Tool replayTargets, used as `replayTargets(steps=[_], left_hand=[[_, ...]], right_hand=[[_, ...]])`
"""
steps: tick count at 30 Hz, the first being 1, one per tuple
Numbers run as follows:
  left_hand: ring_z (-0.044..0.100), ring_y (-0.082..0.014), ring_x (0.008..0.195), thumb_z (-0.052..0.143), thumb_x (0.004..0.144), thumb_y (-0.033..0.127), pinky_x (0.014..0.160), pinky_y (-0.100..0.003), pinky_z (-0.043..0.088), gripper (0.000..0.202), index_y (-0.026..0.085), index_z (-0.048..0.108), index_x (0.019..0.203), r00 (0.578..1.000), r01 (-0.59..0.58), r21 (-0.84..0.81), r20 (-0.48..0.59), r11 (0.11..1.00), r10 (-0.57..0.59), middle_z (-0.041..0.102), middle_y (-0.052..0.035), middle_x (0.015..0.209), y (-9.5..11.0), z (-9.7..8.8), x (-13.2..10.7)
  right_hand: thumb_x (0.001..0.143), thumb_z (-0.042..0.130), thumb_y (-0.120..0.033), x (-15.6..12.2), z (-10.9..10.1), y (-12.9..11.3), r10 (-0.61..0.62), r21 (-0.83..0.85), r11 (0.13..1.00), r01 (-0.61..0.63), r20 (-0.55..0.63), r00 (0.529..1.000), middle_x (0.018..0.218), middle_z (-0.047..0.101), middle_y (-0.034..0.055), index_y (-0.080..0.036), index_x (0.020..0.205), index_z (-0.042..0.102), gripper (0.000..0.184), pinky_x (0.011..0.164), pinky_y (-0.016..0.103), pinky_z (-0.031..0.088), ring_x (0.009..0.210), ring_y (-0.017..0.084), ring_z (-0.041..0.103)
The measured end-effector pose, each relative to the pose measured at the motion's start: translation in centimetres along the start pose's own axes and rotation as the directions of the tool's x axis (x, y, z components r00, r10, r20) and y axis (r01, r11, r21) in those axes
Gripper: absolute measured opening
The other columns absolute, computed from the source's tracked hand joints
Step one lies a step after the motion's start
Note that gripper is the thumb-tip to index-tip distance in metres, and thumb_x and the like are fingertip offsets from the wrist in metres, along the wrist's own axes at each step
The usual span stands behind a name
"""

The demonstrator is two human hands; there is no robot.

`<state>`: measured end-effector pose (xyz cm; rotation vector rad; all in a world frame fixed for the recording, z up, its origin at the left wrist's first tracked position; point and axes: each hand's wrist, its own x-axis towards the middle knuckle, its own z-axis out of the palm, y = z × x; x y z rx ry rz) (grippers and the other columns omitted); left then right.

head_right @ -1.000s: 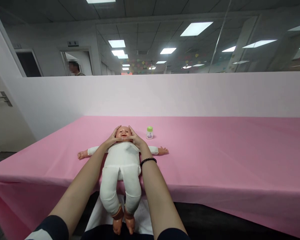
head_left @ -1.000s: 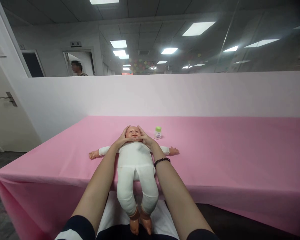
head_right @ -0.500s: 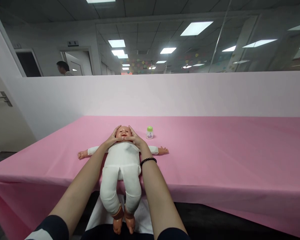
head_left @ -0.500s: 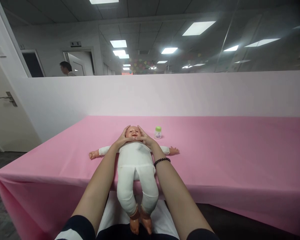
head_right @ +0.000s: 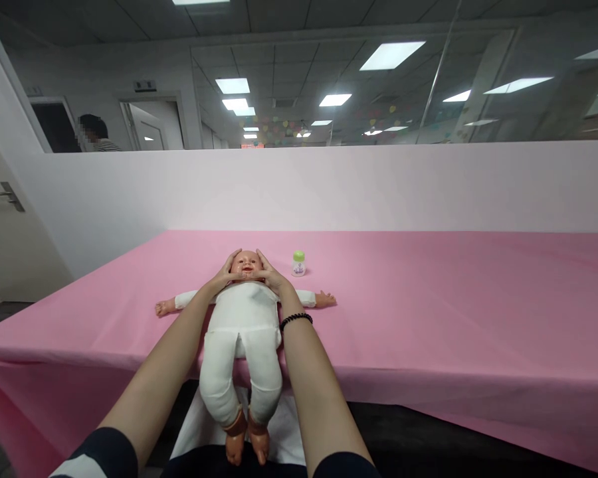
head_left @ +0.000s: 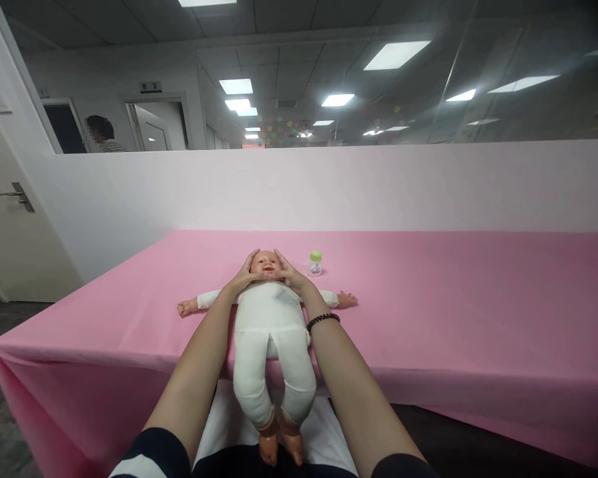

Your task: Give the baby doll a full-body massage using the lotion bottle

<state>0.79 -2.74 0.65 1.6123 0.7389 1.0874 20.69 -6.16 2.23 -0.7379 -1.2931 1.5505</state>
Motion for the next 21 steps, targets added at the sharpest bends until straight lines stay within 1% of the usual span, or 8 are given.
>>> replayTargets(steps=[3,6,8,12,15,17,19,21], left_hand=[[0.04,-0.0339,0.145,0.08,0.071,0.031,0.118,-0.049,0.038,0.103,0.033,0.024,0.158,1.0,0.002,-0.003,0.004,1.0,-0.002,0.035,-0.0095,0.161,0.1,0.0,0.0],[0.038,-0.034,0.147,0.076,0.073,0.03,0.117,-0.049,0.039,0.099,0.032,0.025,0.158,1.0,-0.01,0.009,0.002,1.0,0.01,0.034,-0.0096,0.162,0.1,0.0,0.0],[0.038,-0.0341,0.147,0.076,0.074,0.03,0.117,-0.049,0.039,0.099,0.033,0.025,0.158,1.0,-0.015,0.01,0.004,1.0,0.015,0.032,-0.0091,0.163,0.0,0.0,0.1],[0.038,-0.034,0.147,0.08,0.072,0.033,0.118,-0.049,0.037,0.103,0.034,0.024,0.158,1.0,-0.025,0.006,0.007,1.0,0.025,0.032,-0.0089,0.163,-0.1,0.0,0.1],[0.042,-0.0344,0.144,0.085,0.07,0.035,0.117,-0.05,0.039,0.109,0.033,0.022,0.159,1.0,-0.024,-0.012,0.008,1.0,0.024,0.035,-0.0112,0.162,-0.1,0.1,0.0],[0.044,-0.0349,0.143,0.089,0.066,0.034,0.117,-0.05,0.04,0.116,0.031,0.021,0.159,1.0,-0.013,-0.028,0.009,1.0,0.013,0.035,-0.0132,0.161,0.0,0.3,0.0],[0.045,-0.0349,0.142,0.091,0.063,0.033,0.117,-0.051,0.04,0.119,0.03,0.02,0.16,1.0,-0.003,-0.041,0.009,0.999,0.003,0.035,-0.0143,0.161,0.1,0.3,-0.1],[0.045,-0.0345,0.142,0.091,0.064,0.032,0.116,-0.051,0.04,0.118,0.032,0.021,0.159,1.0,-0.001,-0.05,0.011,0.999,0.002,0.035,-0.0138,0.161,0.1,0.4,-0.2]], right_hand=[[0.066,0.078,-0.014,0.4,-0.1,0.1,-0.012,-0.015,1.0,0.012,0.001,1.0,0.169,0.014,0.007,-0.041,0.16,0.01,0.12,0.099,0.039,0.055,0.133,0.029,0.055],[0.066,0.076,-0.013,0.5,-0.1,0.1,-0.015,-0.017,1.0,0.015,0.002,1.0,0.169,0.017,0.0078,-0.04,0.161,0.009,0.119,0.1,0.04,0.055,0.131,0.028,0.057],[0.067,0.076,-0.013,0.4,0.0,0.0,-0.011,-0.011,1.0,0.011,0.0,1.0,0.169,0.016,0.0088,-0.039,0.161,0.009,0.119,0.099,0.04,0.055,0.131,0.029,0.057],[0.066,0.078,-0.014,-0.3,0.4,-0.3,0.008,0.013,1.0,-0.008,-0.002,1.0,0.169,0.014,0.0083,-0.038,0.161,0.01,0.119,0.097,0.038,0.057,0.136,0.029,0.052],[0.066,0.081,-0.017,-0.6,0.4,-0.4,0.032,-0.005,0.999,-0.032,-0.012,0.999,0.169,0.015,0.0056,-0.039,0.16,0.013,0.118,0.097,0.038,0.057,0.137,0.03,0.051],[0.065,0.083,-0.018,-0.6,0.4,-0.4,0.031,-0.024,0.999,-0.031,-0.02,0.999,0.169,0.014,0.0038,-0.041,0.16,0.015,0.119,0.097,0.039,0.057,0.137,0.03,0.051],[0.064,0.084,-0.018,-0.6,0.4,-0.3,0.028,-0.028,0.999,-0.029,-0.02,0.999,0.169,0.014,0.0043,-0.041,0.16,0.015,0.121,0.097,0.039,0.057,0.138,0.031,0.05],[0.064,0.085,-0.019,-0.5,0.3,-0.3,0.033,-0.023,0.999,-0.034,-0.018,0.999,0.169,0.016,0.0057,-0.04,0.16,0.013,0.122,0.097,0.039,0.057,0.137,0.03,0.051]])
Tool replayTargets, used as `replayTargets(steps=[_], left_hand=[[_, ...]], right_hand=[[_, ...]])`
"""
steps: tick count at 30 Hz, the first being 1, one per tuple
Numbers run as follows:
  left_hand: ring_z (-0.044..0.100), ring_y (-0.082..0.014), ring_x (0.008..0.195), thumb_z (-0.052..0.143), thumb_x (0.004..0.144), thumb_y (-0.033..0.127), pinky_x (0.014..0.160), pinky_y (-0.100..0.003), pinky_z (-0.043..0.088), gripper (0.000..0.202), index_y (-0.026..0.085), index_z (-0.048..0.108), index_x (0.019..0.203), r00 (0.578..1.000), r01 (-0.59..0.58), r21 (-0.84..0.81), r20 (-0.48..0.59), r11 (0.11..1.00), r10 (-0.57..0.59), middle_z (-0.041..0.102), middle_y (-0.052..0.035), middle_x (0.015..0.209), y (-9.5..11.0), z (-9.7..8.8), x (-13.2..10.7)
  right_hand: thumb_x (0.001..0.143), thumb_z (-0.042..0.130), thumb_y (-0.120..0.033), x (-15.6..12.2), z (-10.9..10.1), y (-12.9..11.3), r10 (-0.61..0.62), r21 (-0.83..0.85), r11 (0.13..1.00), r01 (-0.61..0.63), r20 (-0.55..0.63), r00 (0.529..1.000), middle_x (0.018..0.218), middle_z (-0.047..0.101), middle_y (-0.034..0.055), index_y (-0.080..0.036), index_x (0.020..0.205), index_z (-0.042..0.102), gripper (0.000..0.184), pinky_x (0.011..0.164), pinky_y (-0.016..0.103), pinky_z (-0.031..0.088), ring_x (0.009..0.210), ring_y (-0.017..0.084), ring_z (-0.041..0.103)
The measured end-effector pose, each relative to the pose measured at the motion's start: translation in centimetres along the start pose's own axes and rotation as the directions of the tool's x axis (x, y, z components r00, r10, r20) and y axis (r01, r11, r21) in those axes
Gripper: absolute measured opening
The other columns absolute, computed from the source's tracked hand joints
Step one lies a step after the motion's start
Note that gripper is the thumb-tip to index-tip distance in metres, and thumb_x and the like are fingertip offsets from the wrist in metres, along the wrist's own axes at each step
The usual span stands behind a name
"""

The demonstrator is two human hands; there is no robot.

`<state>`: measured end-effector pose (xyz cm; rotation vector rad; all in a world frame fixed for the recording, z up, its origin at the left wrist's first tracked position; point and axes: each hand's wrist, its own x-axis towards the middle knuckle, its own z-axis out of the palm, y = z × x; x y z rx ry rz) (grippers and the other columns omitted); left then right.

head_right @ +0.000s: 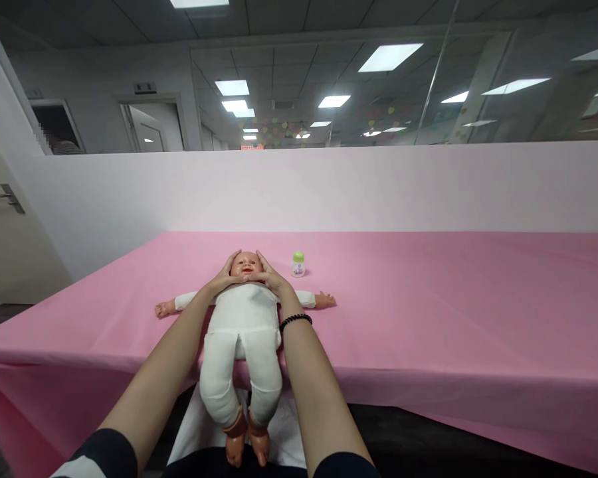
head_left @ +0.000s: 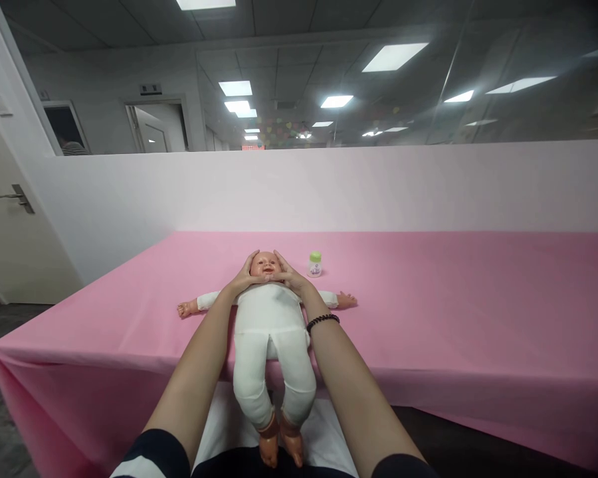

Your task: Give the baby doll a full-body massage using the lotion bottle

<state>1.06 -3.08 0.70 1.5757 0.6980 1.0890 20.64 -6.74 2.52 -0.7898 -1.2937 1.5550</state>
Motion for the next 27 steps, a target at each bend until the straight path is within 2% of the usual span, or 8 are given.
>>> replayTargets(steps=[4,8,14,23,27], left_hand=[[0.045,-0.0338,0.143,0.089,0.067,0.033,0.115,-0.05,0.042,0.113,0.035,0.022,0.159,1.0,0.001,0.005,0.011,1.0,-0.002,0.035,-0.0119,0.161,-0.08,-0.1,0.01],[0.039,-0.0332,0.146,0.087,0.068,0.032,0.117,-0.047,0.041,0.108,0.034,0.026,0.157,1.0,-0.026,0.067,-0.007,0.997,0.027,0.032,-0.0101,0.163,-0.27,-0.44,0.17],[0.041,-0.0342,0.145,0.081,0.071,0.029,0.115,-0.05,0.042,0.108,0.035,0.02,0.159,0.999,-0.025,0.062,0.038,0.998,0.023,0.035,-0.0102,0.161,-0.37,-0.75,0.29],[0.033,-0.0349,0.149,0.086,0.068,0.035,0.12,-0.05,0.034,0.108,0.033,0.027,0.158,0.999,-0.046,0.087,-0.011,0.995,0.047,0.03,-0.0093,0.164,-0.58,-0.66,0.49],[0.04,-0.0345,0.145,0.09,0.065,0.036,0.118,-0.05,0.037,0.113,0.032,0.026,0.158,0.999,-0.024,0.065,-0.027,0.998,0.026,0.032,-0.0119,0.163,-0.51,-0.43,0.46]], right_hand=[[0.063,0.085,-0.018,-0.06,0.04,-0.05,0.0,0.007,1.0,0.0,0.011,1.0,0.168,0.02,0.0061,-0.039,0.161,0.011,0.124,0.095,0.037,0.058,0.136,0.03,0.052],[0.065,0.082,-0.017,-0.26,0.17,-0.19,-0.007,0.007,1.0,0.007,0.007,1.0,0.169,0.017,0.0049,-0.04,0.16,0.013,0.12,0.093,0.037,0.059,0.136,0.03,0.052],[0.064,0.077,-0.012,0.05,0.13,-0.03,-0.013,0.049,0.999,0.012,0.021,1.0,0.168,0.016,0.0079,-0.039,0.16,0.014,0.118,0.096,0.04,0.058,0.137,0.031,0.052],[0.064,0.08,-0.014,0.27,-0.15,0.1,-0.035,0.002,0.999,0.035,0.008,0.999,0.17,0.012,0.0068,-0.039,0.161,0.013,0.12,0.102,0.041,0.054,0.142,0.031,0.045],[0.065,0.083,-0.018,0.01,-0.07,0.02,-0.011,-0.004,1.0,0.011,0.008,1.0,0.169,0.017,0.005,-0.04,0.161,0.012,0.122,0.101,0.038,0.055,0.14,0.029,0.047]])
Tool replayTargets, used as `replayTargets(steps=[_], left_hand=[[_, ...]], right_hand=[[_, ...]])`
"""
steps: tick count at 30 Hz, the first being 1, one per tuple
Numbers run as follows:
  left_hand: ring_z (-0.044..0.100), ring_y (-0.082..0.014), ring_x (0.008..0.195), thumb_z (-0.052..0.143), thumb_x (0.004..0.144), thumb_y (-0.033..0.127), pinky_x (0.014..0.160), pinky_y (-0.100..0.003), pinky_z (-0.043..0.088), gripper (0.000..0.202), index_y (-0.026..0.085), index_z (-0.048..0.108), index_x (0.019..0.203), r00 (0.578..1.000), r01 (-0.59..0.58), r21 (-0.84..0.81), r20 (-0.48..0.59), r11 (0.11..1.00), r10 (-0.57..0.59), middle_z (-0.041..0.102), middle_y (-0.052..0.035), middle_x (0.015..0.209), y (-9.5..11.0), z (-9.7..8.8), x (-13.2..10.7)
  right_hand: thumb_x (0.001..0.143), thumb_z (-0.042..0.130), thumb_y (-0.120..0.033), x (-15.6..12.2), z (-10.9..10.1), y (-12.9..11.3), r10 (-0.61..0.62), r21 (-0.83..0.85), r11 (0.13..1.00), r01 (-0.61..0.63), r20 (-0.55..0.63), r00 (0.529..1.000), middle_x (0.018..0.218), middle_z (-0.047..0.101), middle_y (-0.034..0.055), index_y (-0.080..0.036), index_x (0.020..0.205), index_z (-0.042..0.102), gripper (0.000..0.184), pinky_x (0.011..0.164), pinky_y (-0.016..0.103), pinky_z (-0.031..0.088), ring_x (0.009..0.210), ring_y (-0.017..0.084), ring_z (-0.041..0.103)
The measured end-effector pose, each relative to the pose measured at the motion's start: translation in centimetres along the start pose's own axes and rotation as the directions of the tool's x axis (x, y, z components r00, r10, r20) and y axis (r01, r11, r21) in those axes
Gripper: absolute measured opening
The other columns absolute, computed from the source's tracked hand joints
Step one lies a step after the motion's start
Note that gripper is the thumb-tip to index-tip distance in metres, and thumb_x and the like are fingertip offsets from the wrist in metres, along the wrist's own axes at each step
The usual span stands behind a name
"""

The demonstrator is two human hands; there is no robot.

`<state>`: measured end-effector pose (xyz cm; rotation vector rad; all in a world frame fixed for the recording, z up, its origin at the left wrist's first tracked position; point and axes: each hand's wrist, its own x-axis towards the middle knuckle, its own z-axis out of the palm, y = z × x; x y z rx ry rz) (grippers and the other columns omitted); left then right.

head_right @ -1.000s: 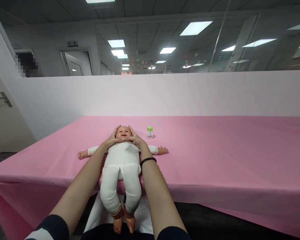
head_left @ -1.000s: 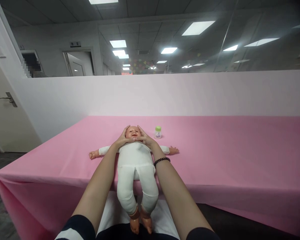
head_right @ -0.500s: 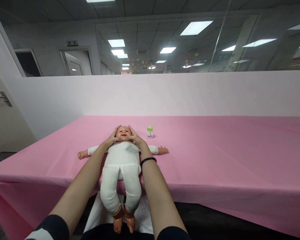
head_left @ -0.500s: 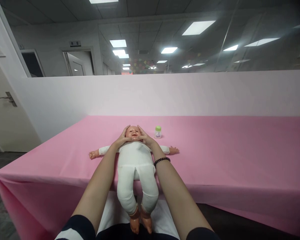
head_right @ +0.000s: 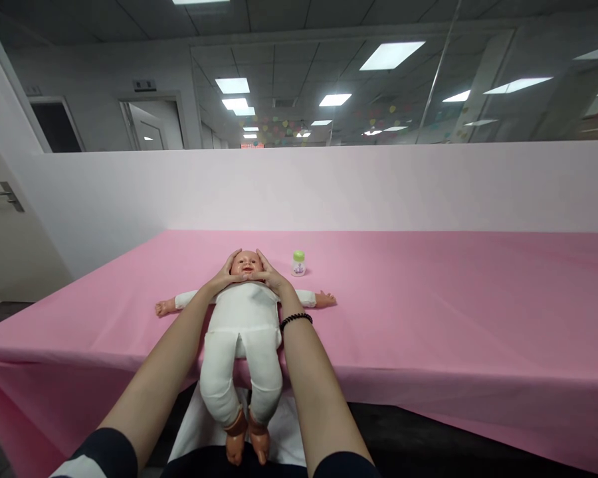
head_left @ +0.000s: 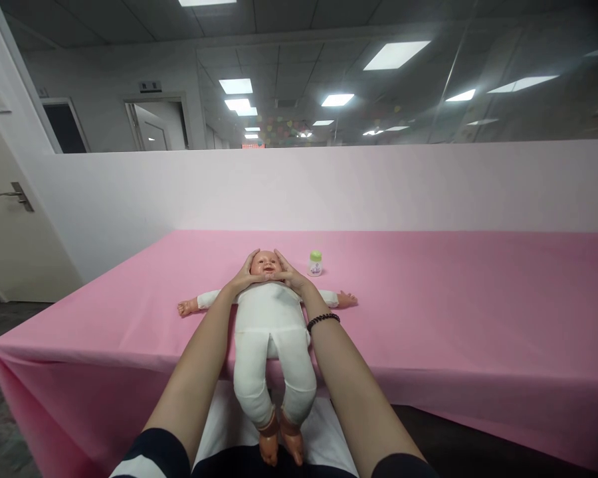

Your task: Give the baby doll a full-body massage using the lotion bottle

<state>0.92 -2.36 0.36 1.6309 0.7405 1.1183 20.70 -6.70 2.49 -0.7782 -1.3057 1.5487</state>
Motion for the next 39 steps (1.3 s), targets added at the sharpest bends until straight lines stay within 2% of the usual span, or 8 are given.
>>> replayTargets(steps=[3,7,11,16,20,26,33,39], left_hand=[[0.043,-0.0341,0.143,0.091,0.064,0.036,0.117,-0.049,0.039,0.115,0.032,0.026,0.158,1.0,0.008,-0.004,-0.001,1.0,-0.008,0.034,-0.0128,0.162,0.2,0.1,-0.1],[0.041,-0.0345,0.145,0.091,0.064,0.037,0.118,-0.048,0.038,0.114,0.031,0.025,0.158,1.0,0.021,0.019,-0.002,1.0,-0.021,0.035,-0.0121,0.162,0.4,0.1,-0.2],[0.041,-0.0344,0.145,0.088,0.067,0.036,0.116,-0.048,0.041,0.111,0.033,0.024,0.158,1.0,0.024,0.02,0.009,1.0,-0.024,0.034,-0.0113,0.162,0.4,0.1,-0.3],[0.035,-0.0349,0.148,0.082,0.071,0.033,0.119,-0.049,0.036,0.103,0.036,0.026,0.157,1.0,0.006,0.025,0.025,1.0,-0.007,0.03,-0.0081,0.164,0.3,-0.1,-0.2],[0.038,-0.0358,0.146,0.079,0.073,0.032,0.118,-0.051,0.037,0.101,0.036,0.024,0.158,0.999,0.012,-0.011,0.043,1.0,-0.011,0.032,-0.0086,0.163,0.3,-0.1,-0.2],[0.037,-0.0352,0.147,0.078,0.072,0.029,0.118,-0.051,0.036,0.101,0.034,0.025,0.158,0.999,0.014,-0.014,0.035,1.0,-0.014,0.032,-0.009,0.163,0.4,0.0,-0.2],[0.036,-0.0355,0.147,0.078,0.072,0.03,0.118,-0.05,0.036,0.1,0.035,0.026,0.157,0.999,0.02,0.001,0.025,1.0,-0.02,0.03,-0.0086,0.164,0.6,0.1,-0.2],[0.034,-0.0353,0.148,0.078,0.071,0.031,0.119,-0.05,0.035,0.101,0.035,0.025,0.158,1.0,-0.003,0.001,0.022,1.0,0.003,0.029,-0.008,0.165,0.4,0.1,-0.1]], right_hand=[[0.064,0.085,-0.019,0.0,-0.1,0.1,0.01,-0.012,1.0,-0.01,0.004,1.0,0.168,0.019,0.0068,-0.04,0.161,0.009,0.125,0.1,0.037,0.055,0.137,0.029,0.051],[0.064,0.086,-0.02,0.3,-0.4,0.3,-0.009,-0.034,0.999,0.01,0.009,1.0,0.169,0.013,0.0073,-0.041,0.16,0.011,0.124,0.099,0.04,0.056,0.134,0.03,0.054],[0.066,0.082,-0.019,0.5,-0.4,0.3,-0.001,-0.033,0.999,0.002,0.011,1.0,0.169,0.016,0.008,-0.04,0.161,0.009,0.121,0.1,0.04,0.055,0.133,0.03,0.055],[0.066,0.072,-0.012,0.8,-0.3,0.2,-0.016,-0.016,1.0,0.016,0.004,1.0,0.17,0.011,0.0081,-0.038,0.161,0.009,0.117,0.1,0.04,0.054,0.136,0.03,0.052],[0.068,0.069,-0.012,0.9,-0.4,0.3,-0.02,-0.008,1.0,0.02,0.01,1.0,0.17,0.01,0.0061,-0.039,0.161,0.012,0.113,0.1,0.039,0.055,0.137,0.029,0.05],[0.069,0.07,-0.013,0.9,-0.4,0.4,-0.025,-0.002,1.0,0.025,0.014,1.0,0.169,0.013,0.0065,-0.039,0.161,0.012,0.112,0.098,0.04,0.056,0.133,0.028,0.054],[0.068,0.069,-0.011,1.0,-0.4,0.5,-0.028,0.001,1.0,0.028,0.011,1.0,0.17,0.009,0.0049,-0.039,0.16,0.013,0.111,0.101,0.04,0.055,0.14,0.029,0.047],[0.068,0.071,-0.013,0.9,-0.4,0.5,-0.02,0.013,1.0,0.02,0.021,1.0,0.169,0.013,0.0059,-0.04,0.161,0.012,0.112,0.1,0.043,0.056,0.138,0.031,0.05]])
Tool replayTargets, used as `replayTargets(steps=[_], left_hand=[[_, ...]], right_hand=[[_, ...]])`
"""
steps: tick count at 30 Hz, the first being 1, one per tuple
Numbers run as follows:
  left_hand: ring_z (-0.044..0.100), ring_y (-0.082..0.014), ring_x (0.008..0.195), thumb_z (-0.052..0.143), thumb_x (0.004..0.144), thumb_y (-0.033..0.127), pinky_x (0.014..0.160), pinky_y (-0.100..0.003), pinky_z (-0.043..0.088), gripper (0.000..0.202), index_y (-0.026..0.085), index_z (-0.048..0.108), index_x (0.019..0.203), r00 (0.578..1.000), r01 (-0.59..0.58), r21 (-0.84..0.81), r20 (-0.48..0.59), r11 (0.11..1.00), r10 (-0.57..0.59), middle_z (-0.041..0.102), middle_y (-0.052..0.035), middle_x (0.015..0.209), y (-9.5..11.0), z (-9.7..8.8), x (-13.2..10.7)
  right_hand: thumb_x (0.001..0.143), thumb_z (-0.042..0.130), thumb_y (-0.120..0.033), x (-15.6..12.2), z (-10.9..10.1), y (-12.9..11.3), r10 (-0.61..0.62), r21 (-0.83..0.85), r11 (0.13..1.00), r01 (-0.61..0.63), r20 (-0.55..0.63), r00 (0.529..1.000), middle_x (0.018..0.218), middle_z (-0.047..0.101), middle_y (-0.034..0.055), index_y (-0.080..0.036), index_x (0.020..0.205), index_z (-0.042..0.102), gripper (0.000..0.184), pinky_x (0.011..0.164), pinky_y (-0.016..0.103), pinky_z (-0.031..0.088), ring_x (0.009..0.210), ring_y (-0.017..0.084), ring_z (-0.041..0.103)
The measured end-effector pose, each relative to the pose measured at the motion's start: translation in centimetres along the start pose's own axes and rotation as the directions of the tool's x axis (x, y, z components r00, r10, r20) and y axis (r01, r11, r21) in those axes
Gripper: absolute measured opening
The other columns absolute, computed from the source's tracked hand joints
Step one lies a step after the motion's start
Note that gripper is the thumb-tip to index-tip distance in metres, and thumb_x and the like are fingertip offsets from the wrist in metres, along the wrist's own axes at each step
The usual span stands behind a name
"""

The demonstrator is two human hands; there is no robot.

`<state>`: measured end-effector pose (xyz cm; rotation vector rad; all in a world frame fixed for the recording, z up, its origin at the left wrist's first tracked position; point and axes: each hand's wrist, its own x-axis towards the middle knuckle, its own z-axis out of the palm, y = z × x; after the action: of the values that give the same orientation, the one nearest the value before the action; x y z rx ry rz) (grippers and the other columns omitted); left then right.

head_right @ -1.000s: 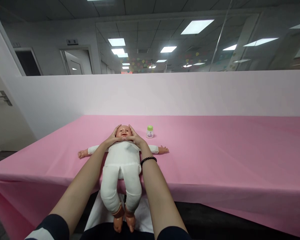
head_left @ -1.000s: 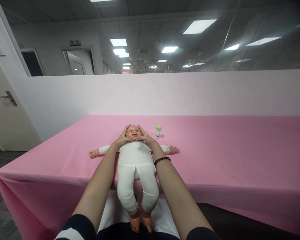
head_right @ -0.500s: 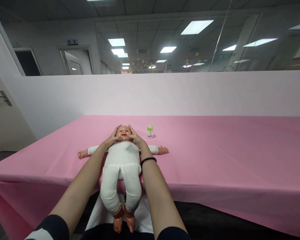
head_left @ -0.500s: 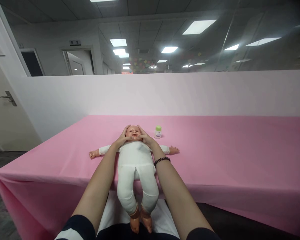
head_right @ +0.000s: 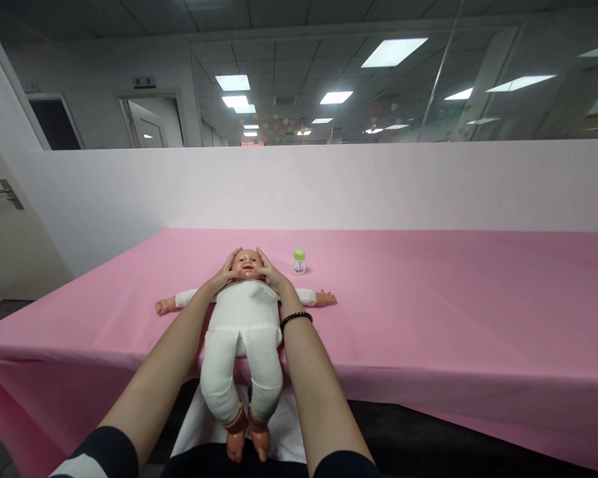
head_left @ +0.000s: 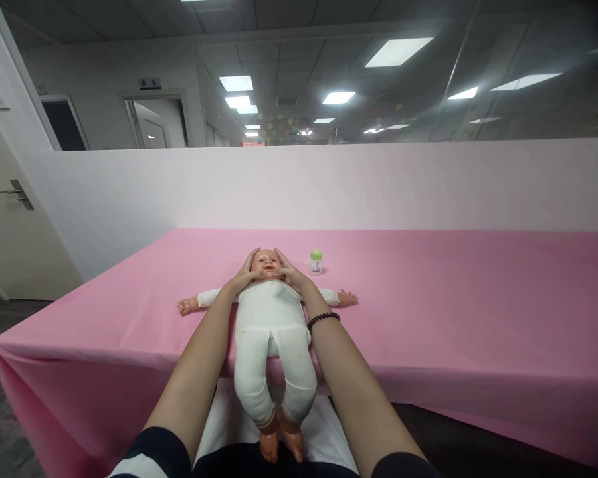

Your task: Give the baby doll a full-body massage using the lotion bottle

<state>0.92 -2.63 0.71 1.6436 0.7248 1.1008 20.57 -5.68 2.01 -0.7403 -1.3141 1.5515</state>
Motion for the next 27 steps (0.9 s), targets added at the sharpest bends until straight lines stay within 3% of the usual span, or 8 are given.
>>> replayTargets(steps=[9,13,15,17,19,22,24,27], left_hand=[[0.035,-0.0359,0.148,0.077,0.072,0.031,0.119,-0.051,0.036,0.101,0.035,0.025,0.158,1.0,0.004,-0.004,0.007,1.0,-0.004,0.031,-0.0075,0.164,-0.2,-0.1,0.0],[0.036,-0.0358,0.147,0.078,0.071,0.029,0.118,-0.05,0.036,0.101,0.034,0.027,0.157,1.0,0.001,-0.023,-0.009,1.0,-0.001,0.033,-0.0075,0.163,-0.1,0.0,0.1],[0.036,-0.035,0.147,0.078,0.07,0.028,0.119,-0.049,0.036,0.1,0.033,0.028,0.157,1.0,0.001,-0.031,-0.019,1.0,-0.002,0.032,-0.0075,0.163,-0.1,0.1,0.1],[0.034,-0.034,0.148,0.079,0.07,0.028,0.119,-0.048,0.035,0.099,0.033,0.03,0.156,1.0,0.003,-0.025,-0.026,1.0,-0.004,0.031,-0.0078,0.164,-0.1,0.1,0.2],[0.034,-0.0337,0.148,0.08,0.07,0.03,0.119,-0.047,0.036,0.1,0.032,0.029,0.156,0.999,0.023,-0.025,-0.032,0.999,-0.023,0.031,-0.0087,0.163,-0.1,0.1,0.1],[0.038,-0.0342,0.147,0.081,0.07,0.033,0.117,-0.047,0.038,0.102,0.034,0.027,0.156,0.998,0.05,-0.048,-0.026,0.998,-0.052,0.03,-0.0092,0.164,0.0,0.1,0.0],[0.036,-0.0343,0.148,0.08,0.072,0.035,0.117,-0.047,0.037,0.099,0.036,0.028,0.156,0.999,0.043,-0.043,-0.023,0.998,-0.044,0.029,-0.0076,0.165,0.1,0.1,-0.2],[0.033,-0.0349,0.149,0.079,0.072,0.037,0.119,-0.048,0.034,0.097,0.038,0.03,0.155,0.999,0.034,-0.033,-0.022,0.999,-0.035,0.029,-0.0061,0.165,-0.1,0.1,-0.1]], right_hand=[[0.067,0.072,-0.016,0.5,-0.5,0.5,-0.023,-0.015,1.0,0.023,0.005,1.0,0.17,0.011,0.0049,-0.04,0.16,0.017,0.111,0.102,0.043,0.054,0.139,0.029,0.049],[0.078,0.066,-0.034,1.3,-0.3,1.0,-0.118,-0.136,0.985,0.104,-0.101,0.988,0.158,0.04,0.0091,-0.032,0.156,0.032,0.085,0.101,0.045,0.053,0.13,0.027,0.057],[0.085,0.056,-0.041,1.7,-0.2,1.0,-0.255,-0.282,0.943,0.179,-0.263,0.93,0.148,0.051,0.0111,-0.025,0.148,0.043,0.066,0.106,0.046,0.049,0.13,0.027,0.055],[0.087,0.053,-0.04,1.9,-0.5,0.7,-0.425,-0.454,0.863,0.22,-0.418,0.803,0.147,0.05,0.0124,-0.021,0.142,0.047,0.058,0.116,0.047,0.037,0.138,0.027,0.045],[0.087,0.051,-0.034,1.6,-1.2,0.3,-0.594,-0.651,0.742,0.163,-0.525,0.609,0.15,0.045,0.0144,-0.018,0.141,0.046,0.056,0.122,0.046,0.026,0.144,0.026,0.035],[0.088,0.049,-0.03,1.0,-2.7,-0.2,-0.739,-0.801,0.576,-0.163,-0.596,0.314,0.149,0.042,0.0191,-0.015,0.143,0.042,0.058,0.117,0.049,0.031,0.142,0.03,0.035],[0.086,0.055,-0.031,0.7,-3.8,-0.2,-0.678,-0.735,0.597,-0.323,-0.677,0.287,0.153,0.037,0.0205,-0.018,0.147,0.036,0.065,0.111,0.053,0.035,0.143,0.035,0.033],[0.082,0.064,-0.035,0.5,-5.1,0.0,-0.487,-0.639,0.653,-0.406,-0.765,0.422,0.148,0.043,0.0191,-0.025,0.149,0.033,0.075,0.103,0.054,0.042,0.137,0.038,0.041]])
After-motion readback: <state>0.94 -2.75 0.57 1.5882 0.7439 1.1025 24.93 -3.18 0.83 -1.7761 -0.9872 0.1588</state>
